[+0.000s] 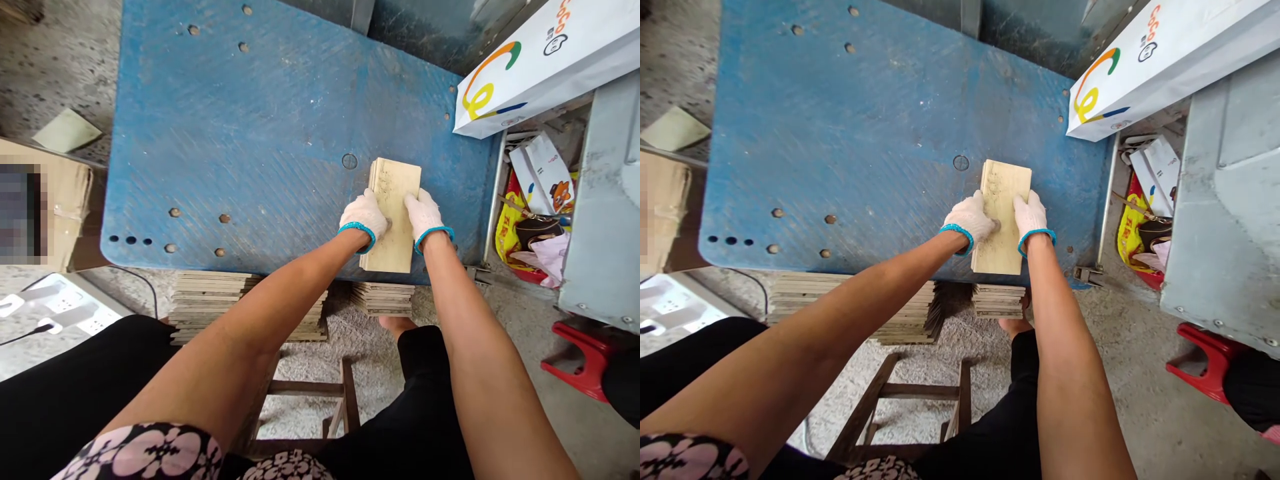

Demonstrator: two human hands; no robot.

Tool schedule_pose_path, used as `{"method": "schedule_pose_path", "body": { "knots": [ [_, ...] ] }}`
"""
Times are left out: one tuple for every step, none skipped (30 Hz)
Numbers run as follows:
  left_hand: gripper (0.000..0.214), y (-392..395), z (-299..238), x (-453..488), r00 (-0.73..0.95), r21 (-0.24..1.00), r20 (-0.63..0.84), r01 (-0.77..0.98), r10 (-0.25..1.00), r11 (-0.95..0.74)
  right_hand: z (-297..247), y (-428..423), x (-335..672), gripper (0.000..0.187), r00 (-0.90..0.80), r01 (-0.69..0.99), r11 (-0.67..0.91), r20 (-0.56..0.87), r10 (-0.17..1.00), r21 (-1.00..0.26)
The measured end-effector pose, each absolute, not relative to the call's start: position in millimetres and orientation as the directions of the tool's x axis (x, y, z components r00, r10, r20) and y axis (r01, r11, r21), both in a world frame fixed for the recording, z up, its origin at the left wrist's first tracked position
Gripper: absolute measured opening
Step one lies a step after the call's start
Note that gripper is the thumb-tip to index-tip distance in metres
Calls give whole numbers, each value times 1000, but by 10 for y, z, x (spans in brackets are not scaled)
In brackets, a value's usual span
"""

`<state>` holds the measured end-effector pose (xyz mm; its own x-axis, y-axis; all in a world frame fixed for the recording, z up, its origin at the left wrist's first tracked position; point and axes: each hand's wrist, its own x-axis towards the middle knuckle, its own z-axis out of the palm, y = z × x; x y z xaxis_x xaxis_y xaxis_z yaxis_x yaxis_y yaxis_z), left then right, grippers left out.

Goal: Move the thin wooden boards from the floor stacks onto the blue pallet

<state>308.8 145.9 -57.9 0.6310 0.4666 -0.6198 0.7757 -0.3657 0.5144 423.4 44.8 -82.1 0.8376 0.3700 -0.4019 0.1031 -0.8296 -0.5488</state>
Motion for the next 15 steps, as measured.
{"method": "schedule_pose_path", "body": {
  "knots": [
    [60, 1453, -585, 3082, 632, 522, -616, 774, 471, -358, -807, 439, 4244, 42, 839, 112, -829, -395, 374, -548],
    [61, 1444, -586, 3071, 632, 531, -611, 774, 477, -345, -781, 422, 4251, 45, 848, 119, -834, -381, 368, -539],
    [62, 1430, -579, 3051, 631, 543, -605, 773, 486, -328, -743, 395, 4252, 48, 862, 127, -842, -361, 355, -524],
    [64, 1413, -561, 3022, 629, 555, -595, 772, 501, -310, -692, 353, 4245, 52, 876, 140, -852, -339, 344, -504],
    [68, 1389, -530, 2980, 627, 568, -580, 769, 520, -295, -626, 291, 4225, 55, 883, 158, -863, -322, 341, -481],
    [71, 1357, -485, 2924, 631, 582, -559, 760, 538, -287, -547, 209, 4190, 57, 883, 186, -868, -310, 354, -461],
    [74, 1316, -427, 2852, 640, 598, -533, 748, 552, -289, -454, 105, 4137, 58, 873, 225, -867, -304, 382, -444],
    [77, 1264, -360, 2762, 655, 613, -508, 731, 560, -299, -351, -19, 4066, 58, 853, 274, -862, -306, 423, -427],
    [79, 1198, -287, 2654, 676, 631, -483, 710, 557, -314, -242, -160, 3976, 57, 826, 325, -854, -317, 465, -406],
    [80, 1115, -215, 2528, 701, 650, -462, 684, 543, -330, -131, -314, 3870, 55, 796, 374, -848, -339, 502, -377],
    [80, 1016, -148, 2387, 725, 667, -448, 661, 524, -344, -26, -475, 3750, 52, 759, 420, -843, -380, 530, -336],
    [79, 900, -94, 2233, 748, 685, -432, 636, 504, -355, 69, -638, 3622, 50, 723, 456, -845, -436, 535, -279],
    [79, 768, -54, 2072, 771, 703, -419, 609, 479, -366, 146, -797, 3491, 48, 694, 480, -851, -501, 517, -212],
    [77, 625, -33, 1910, 776, 703, -428, 608, 463, -369, 202, -945, 3362, 47, 668, 497, -855, -564, 486, -148],
    [77, 476, -29, 1753, 781, 697, -446, 610, 438, -378, 234, -1078, 3239, 48, 638, 509, -856, -625, 449, -95]
  ]
}}
